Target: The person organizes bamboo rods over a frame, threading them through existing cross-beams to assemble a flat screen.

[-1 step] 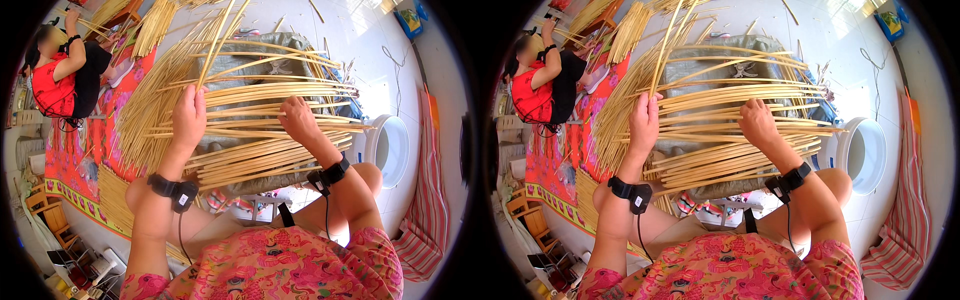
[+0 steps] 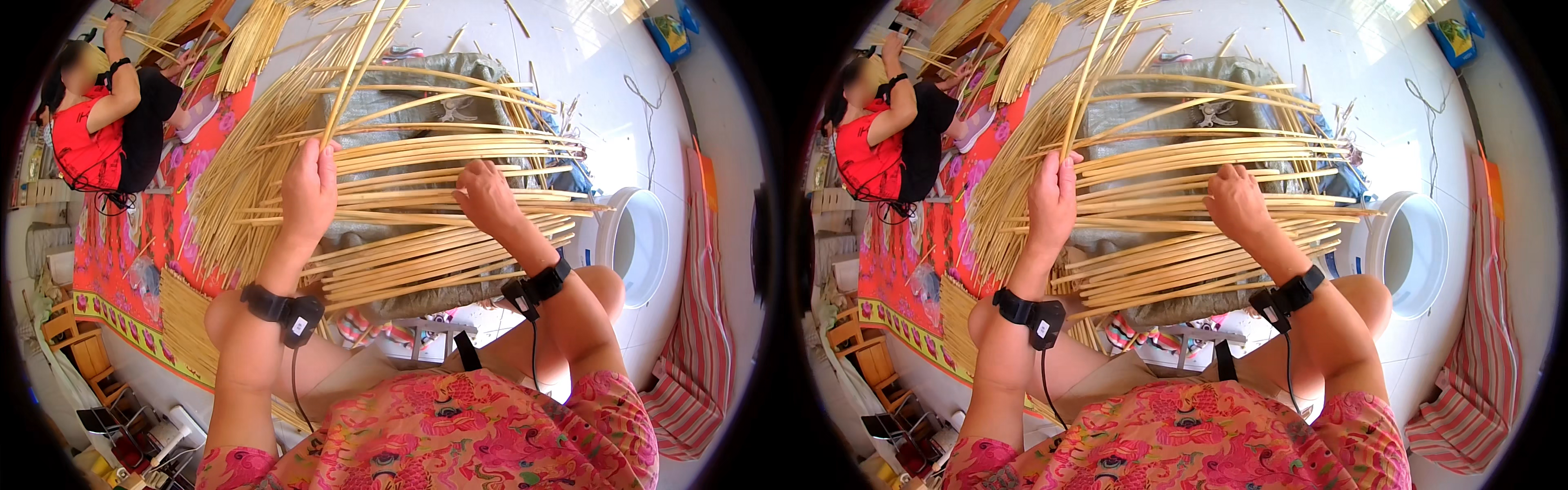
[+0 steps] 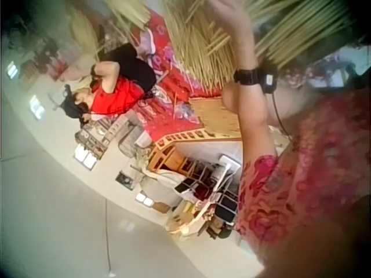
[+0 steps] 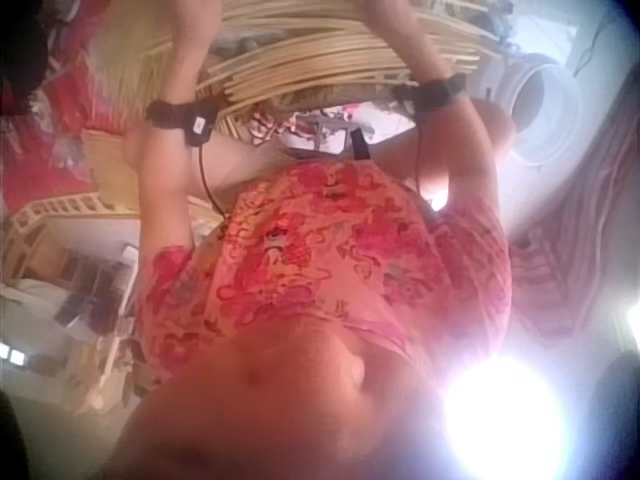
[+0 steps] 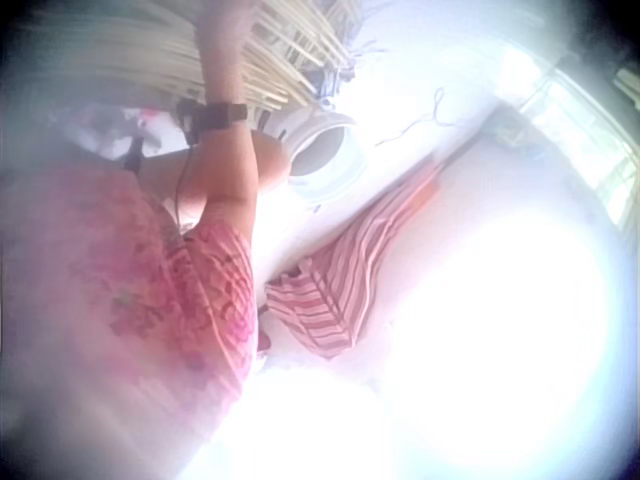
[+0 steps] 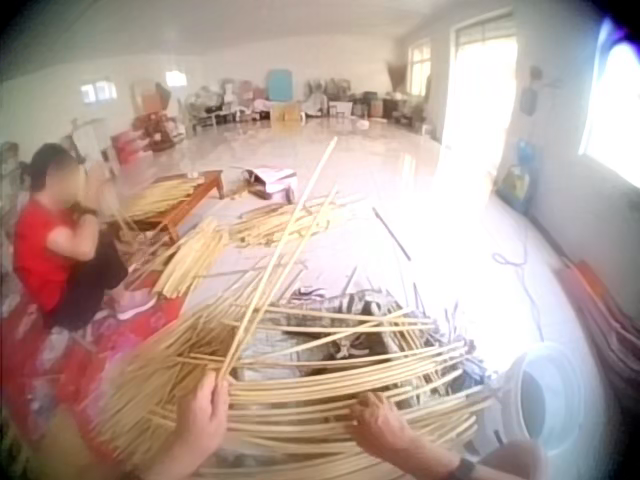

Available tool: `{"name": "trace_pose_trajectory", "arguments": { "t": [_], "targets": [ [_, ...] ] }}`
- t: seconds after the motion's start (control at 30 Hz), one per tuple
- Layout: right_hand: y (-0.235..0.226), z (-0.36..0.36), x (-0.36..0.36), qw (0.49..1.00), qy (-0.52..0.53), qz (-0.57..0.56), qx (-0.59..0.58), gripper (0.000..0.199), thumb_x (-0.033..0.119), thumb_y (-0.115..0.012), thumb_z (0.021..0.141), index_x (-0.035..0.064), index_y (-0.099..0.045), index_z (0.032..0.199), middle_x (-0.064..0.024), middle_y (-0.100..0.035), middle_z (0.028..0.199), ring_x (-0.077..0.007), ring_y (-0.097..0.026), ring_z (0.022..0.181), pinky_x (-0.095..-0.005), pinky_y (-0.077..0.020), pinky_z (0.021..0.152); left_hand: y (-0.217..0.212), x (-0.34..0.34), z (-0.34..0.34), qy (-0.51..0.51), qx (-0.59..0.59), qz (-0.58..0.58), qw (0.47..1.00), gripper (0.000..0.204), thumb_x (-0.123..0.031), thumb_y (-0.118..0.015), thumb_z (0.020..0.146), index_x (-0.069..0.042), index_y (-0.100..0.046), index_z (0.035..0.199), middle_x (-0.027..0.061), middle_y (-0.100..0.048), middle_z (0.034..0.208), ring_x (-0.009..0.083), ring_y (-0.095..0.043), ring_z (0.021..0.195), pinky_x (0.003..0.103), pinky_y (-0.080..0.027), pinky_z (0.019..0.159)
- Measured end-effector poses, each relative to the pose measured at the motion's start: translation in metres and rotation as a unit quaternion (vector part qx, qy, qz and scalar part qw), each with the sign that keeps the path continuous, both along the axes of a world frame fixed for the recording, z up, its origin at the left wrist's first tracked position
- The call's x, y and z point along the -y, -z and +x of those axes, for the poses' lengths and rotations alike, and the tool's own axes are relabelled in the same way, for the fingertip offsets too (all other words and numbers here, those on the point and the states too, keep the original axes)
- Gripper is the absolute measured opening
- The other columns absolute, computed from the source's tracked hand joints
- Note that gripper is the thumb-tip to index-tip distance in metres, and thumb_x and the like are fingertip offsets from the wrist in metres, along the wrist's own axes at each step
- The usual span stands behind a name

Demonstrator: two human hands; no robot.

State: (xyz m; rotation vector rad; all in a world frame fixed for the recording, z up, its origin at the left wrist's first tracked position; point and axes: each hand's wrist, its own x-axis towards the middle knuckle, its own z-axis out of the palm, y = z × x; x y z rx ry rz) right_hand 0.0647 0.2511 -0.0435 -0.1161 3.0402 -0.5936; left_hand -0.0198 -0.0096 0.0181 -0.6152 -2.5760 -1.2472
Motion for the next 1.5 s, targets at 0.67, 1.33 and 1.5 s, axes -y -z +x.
{"name": "trace_pose_trajectory", "arguments": {
  "t": [0.67, 1.33, 1.5],
  "targets": [
    [0.021, -0.027, -0.006, 0.989, 0.052, 0.057, -0.128, 0.009, 0.01, -0.055, 0.078, 0.0053, -0.056, 0.085, -0.0105, -0.053, 0.091, -0.0283, -0.053, 0.09, -0.039, -0.044, 0.078, -0.024, 0.03, -0.009, -0.116, 0.018, 0.037, 0.992, 0.021, -0.017, -0.041, 0.095, -0.002, -0.056, 0.095, -0.0019, -0.042, 0.063, 0.007, -0.037, 0.056, 0.024, -0.033, 0.052],
    [0.016, -0.022, -0.001, 0.99, 0.06, 0.114, -0.049, 0.013, 0.005, -0.054, 0.075, 0.0061, -0.058, 0.087, -0.0102, -0.056, 0.091, -0.0254, -0.053, 0.095, -0.0366, -0.042, 0.08, -0.018, 0.024, -0.006, -0.076, 0.018, 0.018, 0.997, 0.022, -0.019, -0.041, 0.096, -0.003, -0.055, 0.095, 0.0022, -0.047, 0.066, 0.0108, -0.041, 0.058, 0.026, -0.036, 0.055],
    [0.012, -0.02, -0.006, 0.992, 0.03, 0.105, -0.07, 0.012, 0.007, -0.055, 0.076, 0.0067, -0.056, 0.088, -0.0084, -0.057, 0.086, -0.0262, -0.054, 0.091, -0.0373, -0.0412, 0.08, -0.008, 0.02, -0.008, -0.052, -0.018, 0.007, 0.998, 0.022, -0.019, -0.042, 0.096, -0.003, -0.056, 0.095, 0.0035, -0.05, 0.066, 0.0118, -0.043, 0.058, 0.027, -0.038, 0.055]
  ]
}}
